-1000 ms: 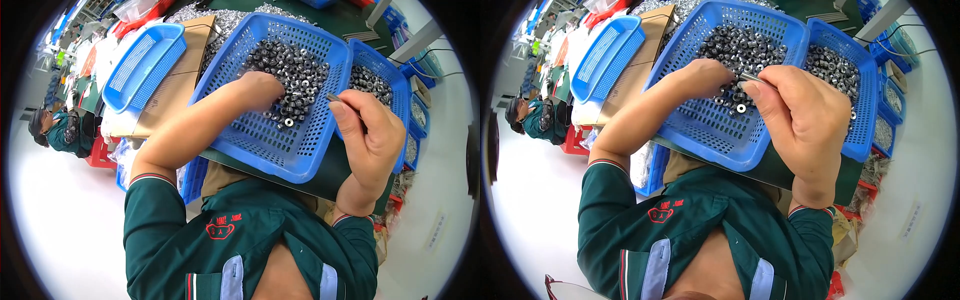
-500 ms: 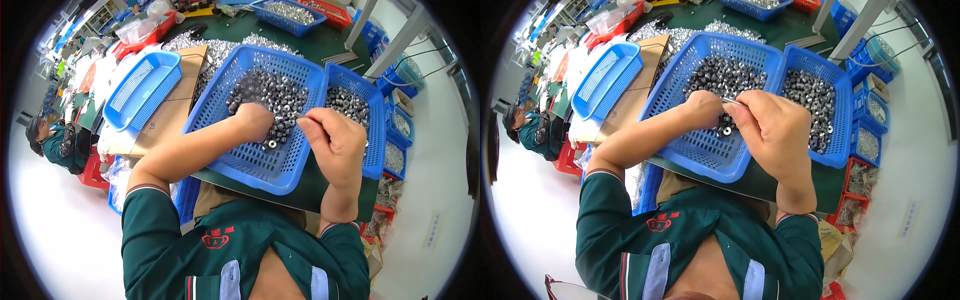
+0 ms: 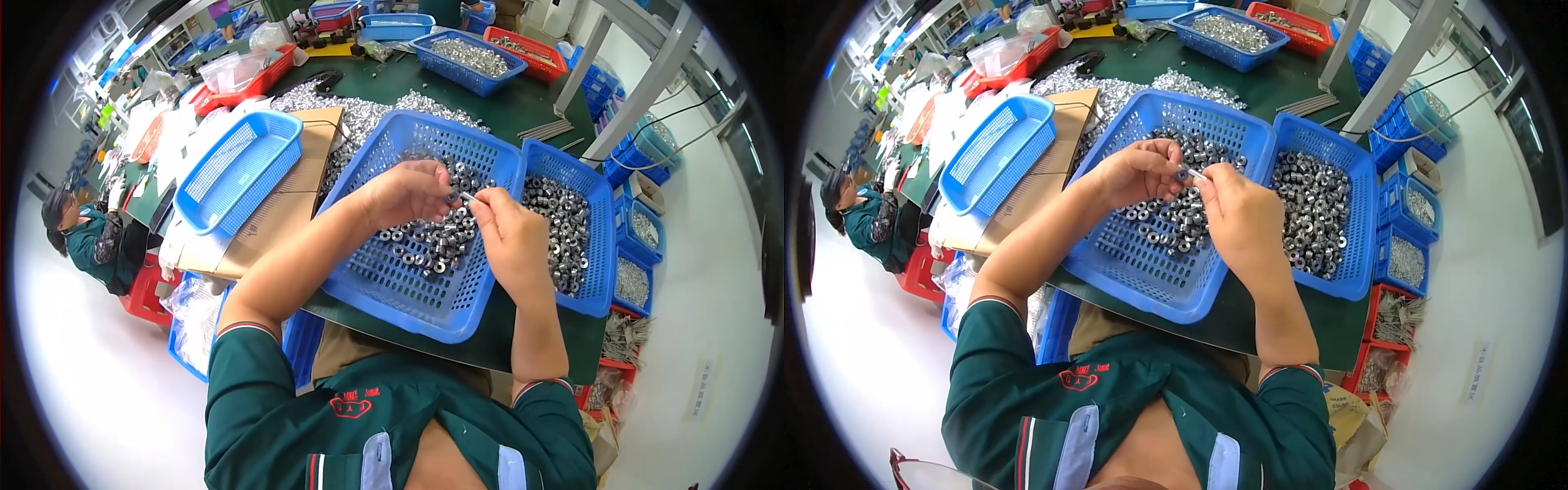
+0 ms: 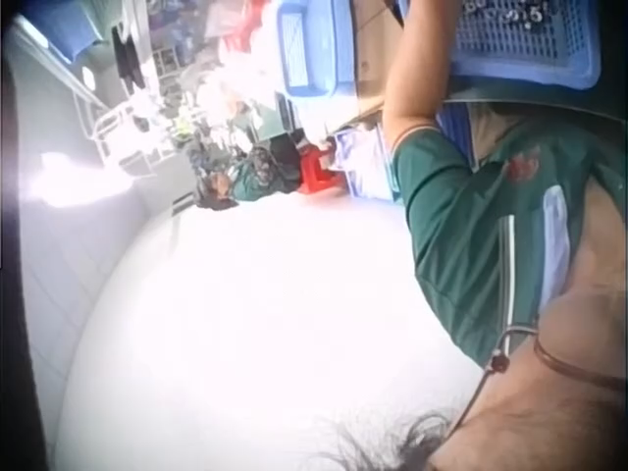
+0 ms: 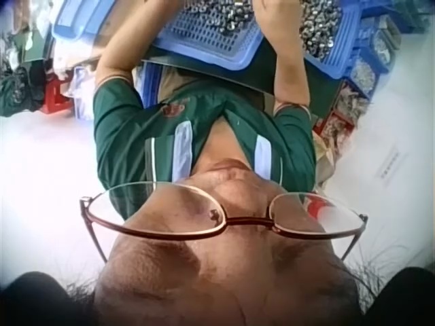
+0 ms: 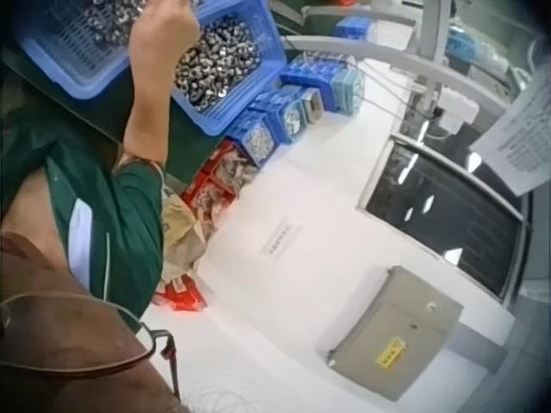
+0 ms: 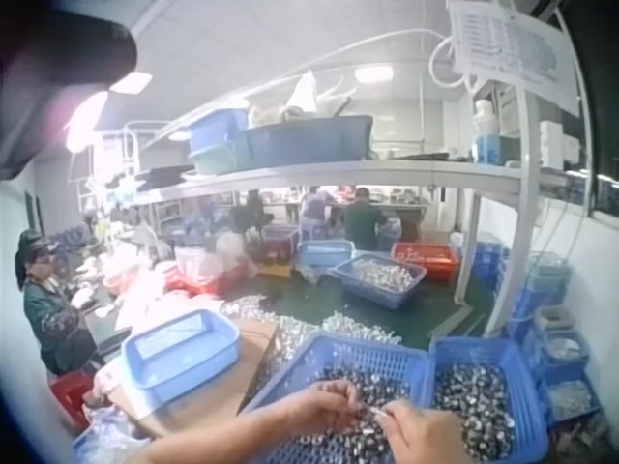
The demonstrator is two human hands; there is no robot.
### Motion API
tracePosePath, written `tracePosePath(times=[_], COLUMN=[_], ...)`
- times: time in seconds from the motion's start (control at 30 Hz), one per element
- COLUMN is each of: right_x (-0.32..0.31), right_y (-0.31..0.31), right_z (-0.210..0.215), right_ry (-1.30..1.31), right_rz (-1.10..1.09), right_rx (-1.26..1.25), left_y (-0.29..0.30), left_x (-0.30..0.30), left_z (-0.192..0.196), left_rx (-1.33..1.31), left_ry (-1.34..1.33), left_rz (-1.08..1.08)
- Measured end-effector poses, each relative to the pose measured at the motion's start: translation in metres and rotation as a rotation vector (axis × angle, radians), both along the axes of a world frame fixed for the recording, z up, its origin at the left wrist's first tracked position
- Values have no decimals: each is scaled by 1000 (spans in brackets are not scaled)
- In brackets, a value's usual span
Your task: Sorting and inspecting small metal hardware components into different blue bins at a workshop table.
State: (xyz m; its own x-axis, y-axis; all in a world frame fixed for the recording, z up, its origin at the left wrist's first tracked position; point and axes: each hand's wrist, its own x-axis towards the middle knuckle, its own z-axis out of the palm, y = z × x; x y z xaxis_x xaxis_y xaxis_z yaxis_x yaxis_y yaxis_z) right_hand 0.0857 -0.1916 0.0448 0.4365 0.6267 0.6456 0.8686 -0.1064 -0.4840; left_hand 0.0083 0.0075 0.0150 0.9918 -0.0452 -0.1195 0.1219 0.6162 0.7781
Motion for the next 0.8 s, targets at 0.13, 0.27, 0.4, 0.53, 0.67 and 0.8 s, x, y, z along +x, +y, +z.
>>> tracePosePath(times=[0.13,0.27,0.4,0.53,0.67,0.8], right_x=[1,-1,-6,-5,-4,-5], right_y=[2,3,4,10,17,15], right_z=[-3,-3,-1,-8,-16,-15], right_ry=[8,1,-146,-310,-284,14], right_rz=[-8,-5,-5,-1,-26,-17], right_rx=[-78,-106,-99,-60,-33,-40], left_y=[-12,-8,-5,-4,-6,-12], left_x=[0,2,0,-2,-2,-2], left_z=[11,0,-4,0,2,8], left_rx=[17,39,110,114,218,449], left_ry=[-43,-79,-54,13,25,-69], left_rz=[-4,-6,-11,-20,40,139])
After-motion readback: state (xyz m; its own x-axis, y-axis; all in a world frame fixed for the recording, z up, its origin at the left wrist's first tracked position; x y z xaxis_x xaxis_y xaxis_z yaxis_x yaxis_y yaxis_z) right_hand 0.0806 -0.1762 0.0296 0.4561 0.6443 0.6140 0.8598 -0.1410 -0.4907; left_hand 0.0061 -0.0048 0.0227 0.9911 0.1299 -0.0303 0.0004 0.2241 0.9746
